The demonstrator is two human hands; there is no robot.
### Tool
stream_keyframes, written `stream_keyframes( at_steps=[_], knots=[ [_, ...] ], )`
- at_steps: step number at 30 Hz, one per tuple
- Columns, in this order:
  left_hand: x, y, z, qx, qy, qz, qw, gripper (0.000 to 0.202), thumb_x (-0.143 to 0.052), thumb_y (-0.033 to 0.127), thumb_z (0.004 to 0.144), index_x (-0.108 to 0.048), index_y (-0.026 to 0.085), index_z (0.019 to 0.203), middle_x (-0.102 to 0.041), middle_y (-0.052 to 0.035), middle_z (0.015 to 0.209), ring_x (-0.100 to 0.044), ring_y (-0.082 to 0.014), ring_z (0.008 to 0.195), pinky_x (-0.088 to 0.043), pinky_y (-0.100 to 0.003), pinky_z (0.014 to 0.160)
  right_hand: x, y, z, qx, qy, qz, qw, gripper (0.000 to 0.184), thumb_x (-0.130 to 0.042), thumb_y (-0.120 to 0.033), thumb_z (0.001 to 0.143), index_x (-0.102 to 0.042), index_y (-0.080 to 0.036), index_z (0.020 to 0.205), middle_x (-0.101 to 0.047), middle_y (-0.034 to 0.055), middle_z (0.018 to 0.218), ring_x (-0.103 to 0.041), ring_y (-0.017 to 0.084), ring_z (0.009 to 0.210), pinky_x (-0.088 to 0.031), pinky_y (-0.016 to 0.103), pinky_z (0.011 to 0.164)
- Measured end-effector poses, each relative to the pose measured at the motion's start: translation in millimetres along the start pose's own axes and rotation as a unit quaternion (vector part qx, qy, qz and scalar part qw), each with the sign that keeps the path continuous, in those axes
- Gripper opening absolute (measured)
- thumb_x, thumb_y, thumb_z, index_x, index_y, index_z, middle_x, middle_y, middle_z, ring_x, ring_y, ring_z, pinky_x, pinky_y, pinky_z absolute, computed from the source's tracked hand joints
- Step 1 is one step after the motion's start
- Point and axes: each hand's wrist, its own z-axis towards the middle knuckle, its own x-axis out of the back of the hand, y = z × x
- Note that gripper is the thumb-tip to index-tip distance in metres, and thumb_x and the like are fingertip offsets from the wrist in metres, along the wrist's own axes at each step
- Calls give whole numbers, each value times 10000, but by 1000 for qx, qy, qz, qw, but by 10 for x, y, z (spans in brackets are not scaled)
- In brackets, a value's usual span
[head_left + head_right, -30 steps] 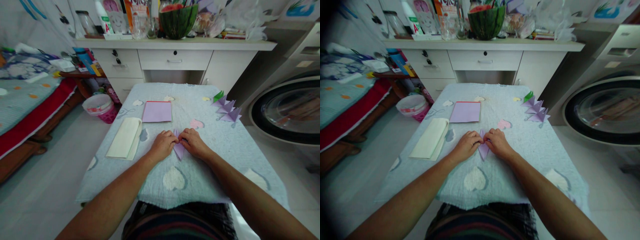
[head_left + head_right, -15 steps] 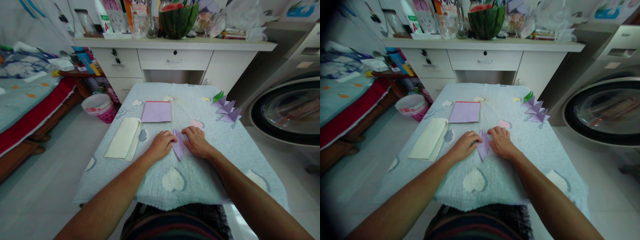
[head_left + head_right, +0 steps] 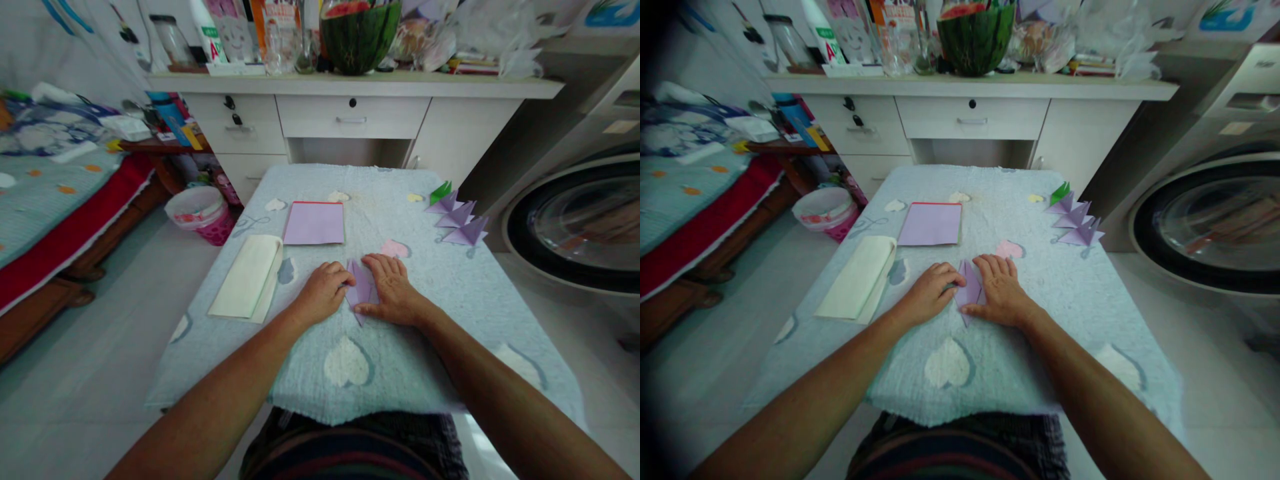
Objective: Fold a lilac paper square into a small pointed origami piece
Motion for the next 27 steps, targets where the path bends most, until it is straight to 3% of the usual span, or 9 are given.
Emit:
stream_keyframes(
  at_steps=[4, 8, 17, 23, 27],
  knots=[
    [-6, -4, -7, -6, 1, -11, 1000, 269, -505, 80, 836, -684, 203, 995, -626, -56, 986, -551, -212, 989, -443, -358, 914, 150, 46, -28, 33, -19, 103, 994, 556, -655, -362, 778, -448, -191, 1265, -415, 179, 1376, -363, 329, 1312, -304, 529, 1061],
    [-9, -11, -3, -11, -6, -6, 1000, 323, -492, 60, 800, -691, 203, 1009, -623, -58, 988, -553, -215, 987, -444, -364, 916, 207, 38, -27, 44, -43, 116, 991, 331, -638, -154, 757, -584, -226, 1076, -450, 118, 1334, -398, 289, 1273, -314, 504, 1053],
    [65, 33, -13, -16, -29, 3, 999, 419, -520, 65, 678, -670, 179, 1053, -616, -76, 1030, -553, -234, 1023, -439, -387, 968, 200, 24, -7, 51, -60, 115, 990, 143, -634, -249, 852, -660, -234, 993, -541, 101, 1260, -462, 276, 1205, -331, 491, 1030],
    [94, 44, -20, -8, -39, -8, 999, 369, -630, 146, 702, -660, 197, 1066, -618, -63, 1037, -556, -238, 1029, -443, -393, 972, 180, 20, 14, 41, -38, 123, 991, 64, -584, -226, 886, -644, -202, 885, -590, 99, 1176, -503, 257, 1128, -343, 461, 991],
    [91, 18, -6, -4, -24, -31, 999, 204, -649, 220, 790, -657, 194, 992, -623, -49, 989, -568, -216, 997, -459, -364, 926, 141, 16, 41, 30, -19, 125, 991, 109, -537, -221, 910, -616, -187, 842, -612, 102, 1102, -523, 244, 1058, -357, 433, 953]
  ],
)
